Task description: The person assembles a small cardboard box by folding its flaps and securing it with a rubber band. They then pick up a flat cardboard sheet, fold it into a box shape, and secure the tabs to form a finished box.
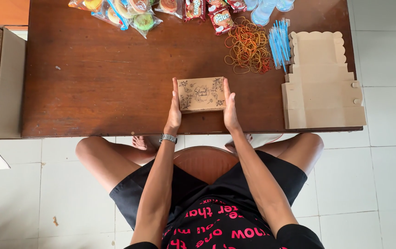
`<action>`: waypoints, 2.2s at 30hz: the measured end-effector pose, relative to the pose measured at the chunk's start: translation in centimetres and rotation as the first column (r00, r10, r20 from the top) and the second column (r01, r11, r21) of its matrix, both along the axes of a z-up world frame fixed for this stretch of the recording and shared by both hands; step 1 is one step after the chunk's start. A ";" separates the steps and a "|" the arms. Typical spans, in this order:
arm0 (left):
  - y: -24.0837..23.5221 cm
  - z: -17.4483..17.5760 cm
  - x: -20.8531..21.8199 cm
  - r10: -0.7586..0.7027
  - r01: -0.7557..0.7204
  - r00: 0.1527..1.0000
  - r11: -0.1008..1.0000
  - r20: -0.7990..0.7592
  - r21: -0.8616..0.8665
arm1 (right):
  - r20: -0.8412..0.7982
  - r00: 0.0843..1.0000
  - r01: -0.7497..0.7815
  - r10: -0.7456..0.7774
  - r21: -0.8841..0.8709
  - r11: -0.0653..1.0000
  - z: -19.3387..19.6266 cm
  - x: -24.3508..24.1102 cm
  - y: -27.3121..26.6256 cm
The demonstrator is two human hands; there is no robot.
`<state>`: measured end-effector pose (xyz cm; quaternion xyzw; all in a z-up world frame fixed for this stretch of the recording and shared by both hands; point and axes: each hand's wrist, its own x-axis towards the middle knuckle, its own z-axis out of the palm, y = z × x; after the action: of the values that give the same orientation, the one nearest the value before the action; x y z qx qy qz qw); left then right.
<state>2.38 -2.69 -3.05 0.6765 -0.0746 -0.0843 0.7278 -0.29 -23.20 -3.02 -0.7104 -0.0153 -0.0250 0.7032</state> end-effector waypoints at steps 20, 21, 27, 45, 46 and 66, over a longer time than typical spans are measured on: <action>2.7 -0.5 2.4 0.356 -0.323 0.924 0.923 -0.139 0.211 | -0.041 0.892 0.378 -0.450 -0.478 0.793 -3.8 9.5 -11.9; 2.7 -0.8 2.5 0.381 -0.353 0.914 0.917 -0.143 0.185 | 0.121 0.901 0.399 -0.418 -0.611 0.684 -4.4 10.7 -13.2; 2.9 -0.9 2.1 0.377 -0.340 0.916 0.911 -0.137 0.234 | 0.147 0.896 0.289 -0.419 -0.910 0.299 -7.0 15.5 -16.5; 3.2 -1.1 1.4 0.331 -0.323 0.943 0.936 -0.032 0.143 | 0.220 0.695 0.663 -0.684 -0.562 0.494 -8.7 16.9 -17.4; 3.1 -1.1 1.4 0.330 -0.322 0.944 0.936 -0.033 0.142 | 0.221 0.695 0.663 -0.684 -0.564 0.492 -6.6 16.1 -17.0; -9.3 7.8 -0.6 -0.221 0.183 0.958 0.961 0.184 0.207 | -0.108 0.971 0.222 -0.214 0.070 0.973 3.0 -2.2 -6.0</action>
<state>1.73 -12.04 4.80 0.7360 -0.2098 -0.0950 0.6365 -2.46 -29.15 -0.04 -0.6789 0.0992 -0.0671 0.7244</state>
